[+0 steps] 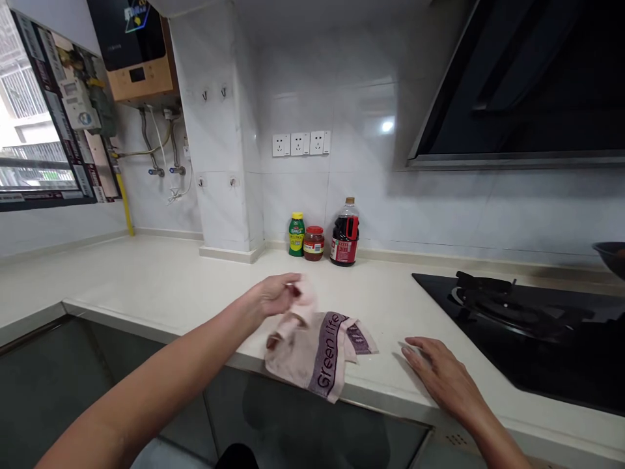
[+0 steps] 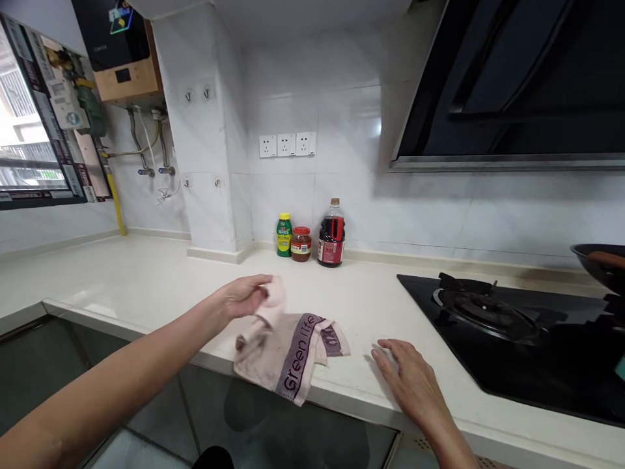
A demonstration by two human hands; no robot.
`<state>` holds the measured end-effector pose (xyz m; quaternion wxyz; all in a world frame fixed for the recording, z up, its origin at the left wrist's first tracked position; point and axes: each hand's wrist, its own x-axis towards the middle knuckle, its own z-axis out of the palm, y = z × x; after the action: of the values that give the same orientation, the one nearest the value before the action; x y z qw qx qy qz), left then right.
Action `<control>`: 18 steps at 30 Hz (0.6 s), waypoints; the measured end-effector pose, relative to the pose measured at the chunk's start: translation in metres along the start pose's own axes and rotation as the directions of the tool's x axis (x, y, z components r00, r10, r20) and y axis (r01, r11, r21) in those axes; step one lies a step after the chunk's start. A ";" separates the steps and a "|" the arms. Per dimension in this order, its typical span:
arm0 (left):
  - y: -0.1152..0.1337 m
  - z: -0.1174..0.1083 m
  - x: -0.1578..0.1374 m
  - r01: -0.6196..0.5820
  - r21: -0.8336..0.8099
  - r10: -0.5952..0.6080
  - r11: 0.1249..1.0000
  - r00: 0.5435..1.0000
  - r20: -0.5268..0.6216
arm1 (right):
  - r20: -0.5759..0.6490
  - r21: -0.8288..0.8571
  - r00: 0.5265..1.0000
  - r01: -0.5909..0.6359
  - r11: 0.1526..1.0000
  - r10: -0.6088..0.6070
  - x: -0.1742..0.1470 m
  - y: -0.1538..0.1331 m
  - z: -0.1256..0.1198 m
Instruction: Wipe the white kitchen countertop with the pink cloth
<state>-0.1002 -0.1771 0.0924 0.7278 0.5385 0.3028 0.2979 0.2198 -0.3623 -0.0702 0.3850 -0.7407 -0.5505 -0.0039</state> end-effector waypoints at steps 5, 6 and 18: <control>-0.008 0.032 -0.012 -0.117 0.368 0.048 0.922 0.980 0.192 | -0.020 0.017 1.000 0.007 1.000 -0.007 -0.004 -0.001 -0.003; -0.013 0.029 -0.016 -0.167 0.470 0.101 0.866 0.981 0.163 | -0.016 0.002 0.999 0.028 1.000 -0.028 -0.004 -0.002 -0.003; -0.110 0.071 -0.007 -0.376 0.925 -0.007 0.052 0.926 0.377 | 0.034 -0.038 0.999 0.020 0.999 -0.019 -0.002 0.007 -0.001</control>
<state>-0.0388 -0.2514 0.0043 0.1577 0.9566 0.2437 0.0252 0.2250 -0.3647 -0.0740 0.3614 -0.7426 -0.5638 -0.0059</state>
